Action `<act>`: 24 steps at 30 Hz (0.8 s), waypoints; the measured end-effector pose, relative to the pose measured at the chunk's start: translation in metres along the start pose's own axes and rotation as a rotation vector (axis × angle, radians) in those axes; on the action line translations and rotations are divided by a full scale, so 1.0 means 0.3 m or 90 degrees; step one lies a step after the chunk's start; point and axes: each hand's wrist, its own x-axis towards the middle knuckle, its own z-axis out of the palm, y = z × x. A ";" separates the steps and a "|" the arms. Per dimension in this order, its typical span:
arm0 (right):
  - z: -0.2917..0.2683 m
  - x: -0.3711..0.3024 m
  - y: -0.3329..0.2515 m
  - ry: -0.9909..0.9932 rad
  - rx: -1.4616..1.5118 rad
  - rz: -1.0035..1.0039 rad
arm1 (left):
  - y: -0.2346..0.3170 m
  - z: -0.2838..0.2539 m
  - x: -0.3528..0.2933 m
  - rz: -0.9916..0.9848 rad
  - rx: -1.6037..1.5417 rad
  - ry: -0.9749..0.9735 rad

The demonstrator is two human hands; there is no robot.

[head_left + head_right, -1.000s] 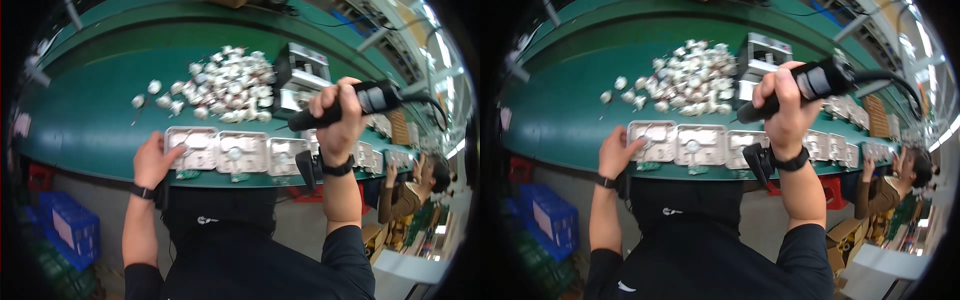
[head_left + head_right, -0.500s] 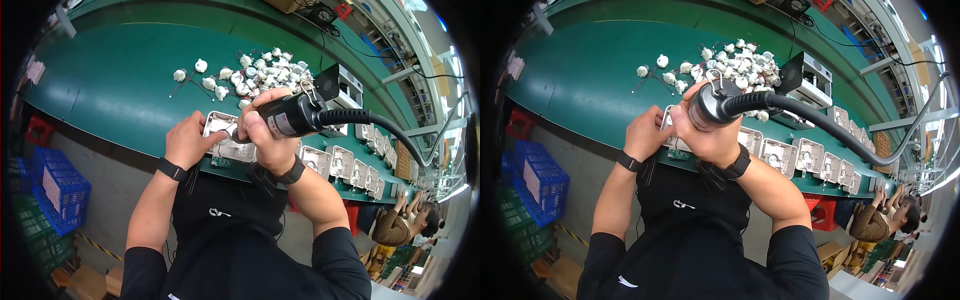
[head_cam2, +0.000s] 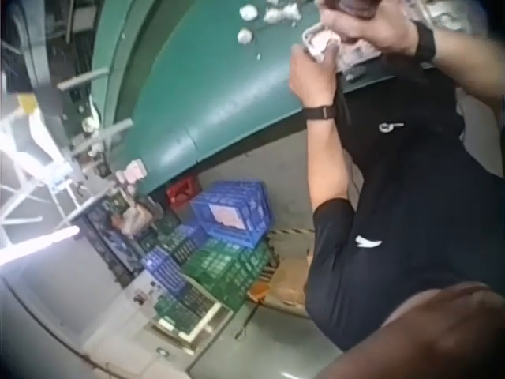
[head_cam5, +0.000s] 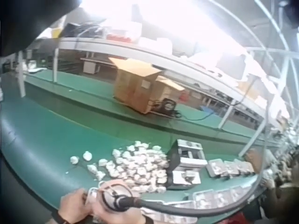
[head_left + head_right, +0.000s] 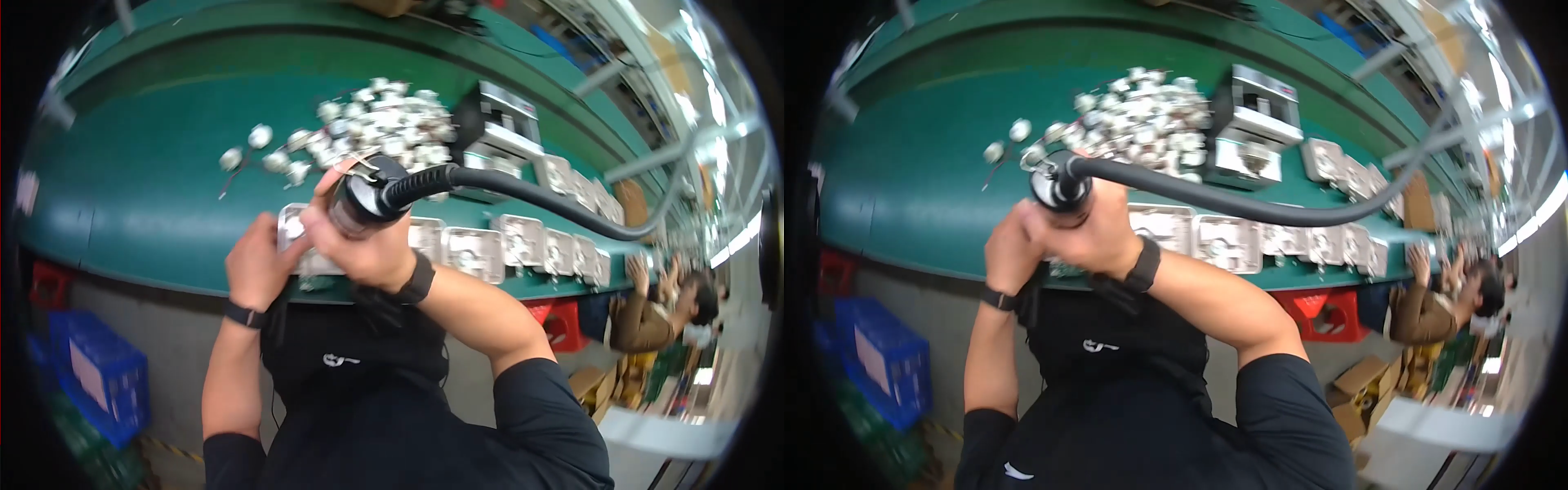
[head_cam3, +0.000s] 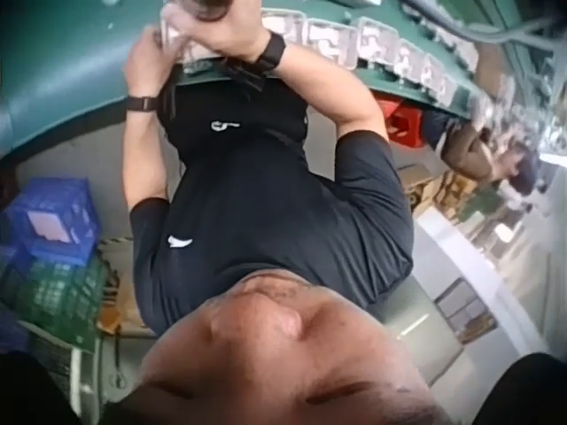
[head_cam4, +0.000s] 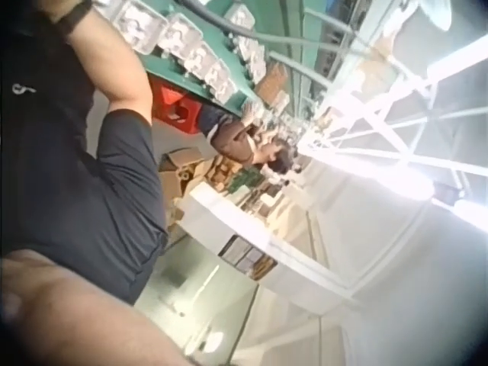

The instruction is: The person places motors into plastic housings, secures them with a power screwdriver, and gathers loose motors into a plastic bag. After refilling a screw dispenser, they fit small white components into pink plastic housings by hand.

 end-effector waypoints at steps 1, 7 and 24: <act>-0.051 -0.010 -0.039 0.052 0.062 0.066 | -0.001 -0.013 -0.005 -0.016 -0.028 -0.025; -0.498 0.022 -0.129 0.325 0.041 0.117 | 0.071 -0.031 -0.014 -0.060 -0.060 -0.063; -0.490 0.073 -0.097 0.304 0.193 0.150 | 0.058 0.036 -0.068 0.032 -0.043 0.040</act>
